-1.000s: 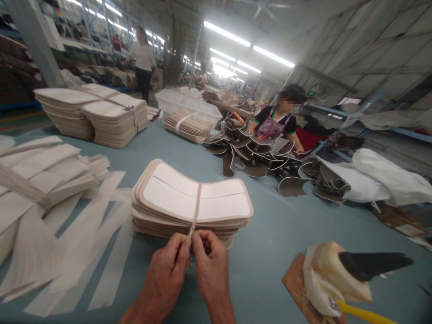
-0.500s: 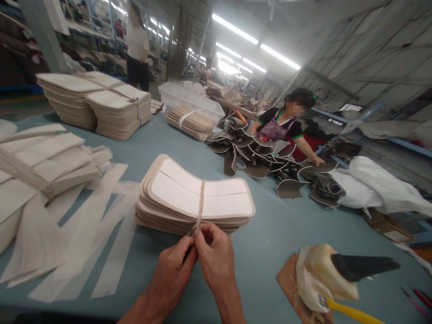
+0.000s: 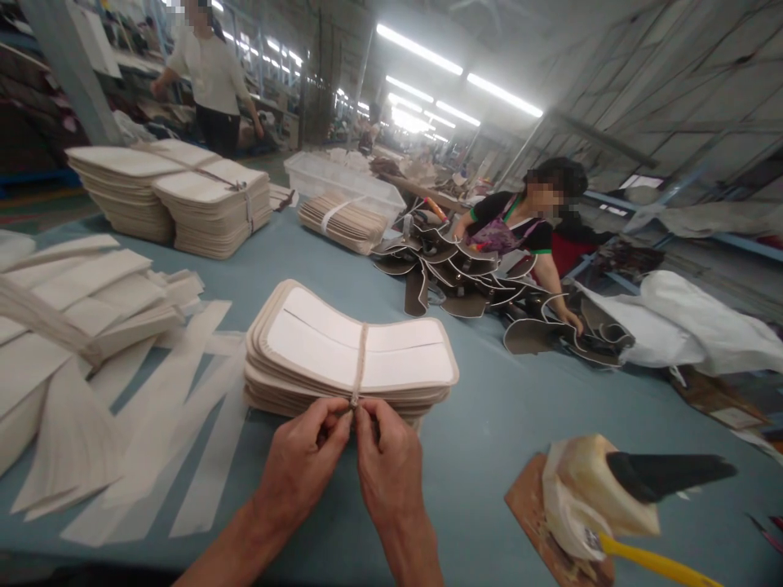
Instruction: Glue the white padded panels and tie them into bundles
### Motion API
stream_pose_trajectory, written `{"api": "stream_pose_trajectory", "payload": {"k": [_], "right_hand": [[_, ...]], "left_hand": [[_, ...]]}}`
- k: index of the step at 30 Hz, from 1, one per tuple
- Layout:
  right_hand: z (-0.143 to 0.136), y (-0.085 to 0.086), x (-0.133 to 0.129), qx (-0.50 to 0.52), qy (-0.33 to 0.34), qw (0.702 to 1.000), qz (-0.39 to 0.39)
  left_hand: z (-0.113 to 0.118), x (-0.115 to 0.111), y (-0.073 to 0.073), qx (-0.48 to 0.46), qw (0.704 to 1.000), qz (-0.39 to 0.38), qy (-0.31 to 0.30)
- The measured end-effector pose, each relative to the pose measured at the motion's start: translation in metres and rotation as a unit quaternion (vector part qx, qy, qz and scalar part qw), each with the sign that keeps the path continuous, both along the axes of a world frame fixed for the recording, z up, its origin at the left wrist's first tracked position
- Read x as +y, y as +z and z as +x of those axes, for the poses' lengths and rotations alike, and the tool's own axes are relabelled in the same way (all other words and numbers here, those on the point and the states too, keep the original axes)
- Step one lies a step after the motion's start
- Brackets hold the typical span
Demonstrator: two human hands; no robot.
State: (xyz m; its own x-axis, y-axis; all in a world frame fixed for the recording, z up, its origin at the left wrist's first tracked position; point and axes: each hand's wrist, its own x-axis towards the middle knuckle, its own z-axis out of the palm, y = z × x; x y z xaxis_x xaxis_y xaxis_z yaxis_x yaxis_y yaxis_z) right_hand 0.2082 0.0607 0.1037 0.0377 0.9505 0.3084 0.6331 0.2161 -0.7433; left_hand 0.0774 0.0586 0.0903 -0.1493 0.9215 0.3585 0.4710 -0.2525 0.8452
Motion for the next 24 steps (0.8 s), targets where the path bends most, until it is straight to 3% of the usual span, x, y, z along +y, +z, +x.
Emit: {"api": "stream_pose_trajectory", "payload": {"k": [8,16,24], "right_hand": [[0.001,-0.004,0.001,-0.012,0.001,0.999,0.052],[-0.003,-0.017,0.003,-0.051,-0.083,0.988,0.119],[0.0,-0.019,0.005,-0.089,-0.093,0.967,0.218]], "left_hand": [[0.002,0.008,0.001,0.039,0.999,0.012,-0.017],[0.004,0.01,0.006,0.052,0.999,0.007,0.006],[0.002,0.009,0.022,0.04,0.999,0.007,0.015]]}}
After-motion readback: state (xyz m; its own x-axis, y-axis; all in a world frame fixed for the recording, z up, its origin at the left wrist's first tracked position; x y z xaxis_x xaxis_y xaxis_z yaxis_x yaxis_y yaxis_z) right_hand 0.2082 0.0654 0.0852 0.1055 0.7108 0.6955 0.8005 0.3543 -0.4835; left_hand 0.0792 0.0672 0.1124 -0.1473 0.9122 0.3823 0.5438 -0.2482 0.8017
